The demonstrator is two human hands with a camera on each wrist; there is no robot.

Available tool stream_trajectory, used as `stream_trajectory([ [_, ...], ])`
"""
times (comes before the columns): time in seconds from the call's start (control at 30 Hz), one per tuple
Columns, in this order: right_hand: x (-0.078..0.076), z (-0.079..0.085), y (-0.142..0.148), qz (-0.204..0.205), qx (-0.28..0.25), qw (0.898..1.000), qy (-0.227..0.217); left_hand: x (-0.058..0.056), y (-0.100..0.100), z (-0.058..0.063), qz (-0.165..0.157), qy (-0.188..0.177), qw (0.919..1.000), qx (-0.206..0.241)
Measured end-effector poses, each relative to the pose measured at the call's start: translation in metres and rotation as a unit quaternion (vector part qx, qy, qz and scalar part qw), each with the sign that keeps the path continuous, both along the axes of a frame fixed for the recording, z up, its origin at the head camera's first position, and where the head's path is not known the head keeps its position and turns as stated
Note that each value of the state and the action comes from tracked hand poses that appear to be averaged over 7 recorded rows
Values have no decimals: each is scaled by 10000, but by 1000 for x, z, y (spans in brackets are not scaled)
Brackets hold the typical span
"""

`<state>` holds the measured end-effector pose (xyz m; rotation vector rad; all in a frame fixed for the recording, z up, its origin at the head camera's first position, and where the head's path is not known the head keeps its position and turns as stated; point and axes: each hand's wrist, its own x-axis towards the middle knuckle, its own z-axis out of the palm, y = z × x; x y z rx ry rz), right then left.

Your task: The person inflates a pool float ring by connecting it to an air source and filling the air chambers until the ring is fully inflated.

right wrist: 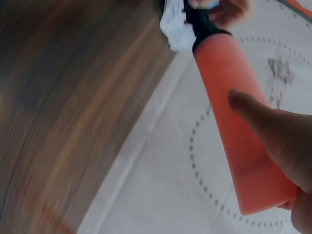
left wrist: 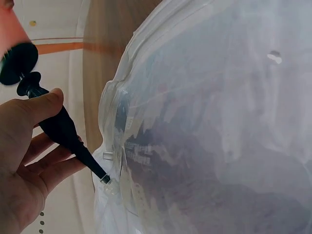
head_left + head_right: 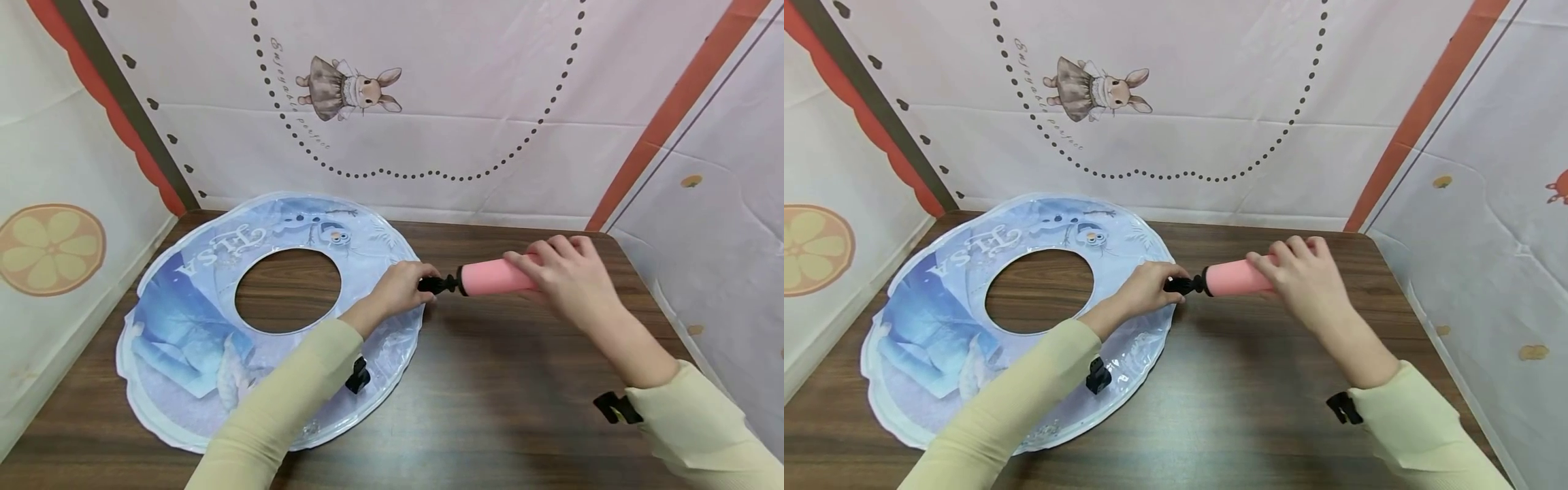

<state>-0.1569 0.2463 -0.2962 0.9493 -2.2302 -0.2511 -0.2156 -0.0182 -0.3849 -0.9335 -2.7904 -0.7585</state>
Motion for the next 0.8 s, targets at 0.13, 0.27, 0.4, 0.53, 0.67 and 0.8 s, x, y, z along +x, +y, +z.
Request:
stream_trajectory([
  [0.13, -4, -9, -14, 3, 12, 10000, 38, -1, -1, -2, 25, 65, 10000, 29],
  [0.27, -3, -17, -12, -44, 32, 10000, -39, -2, -3, -3, -21, 84, 9999, -58],
  [0.4, 0, -17, 0, -16, 76, 9999, -152, -2, -3, -4, -50, -21, 9999, -136],
  [0.53, 6, -6, 18, -28, 48, 9998, -208, -3, -3, -3, -26, -199, 9997, -118],
  [0.67, 12, 14, 39, -179, -9, 9991, -385, -5, -4, -2, -24, -250, 9997, -19],
  [0.8, 21, 37, 64, -432, -194, 9980, -429, -7, -5, -2, -47, -218, 9997, 53],
])
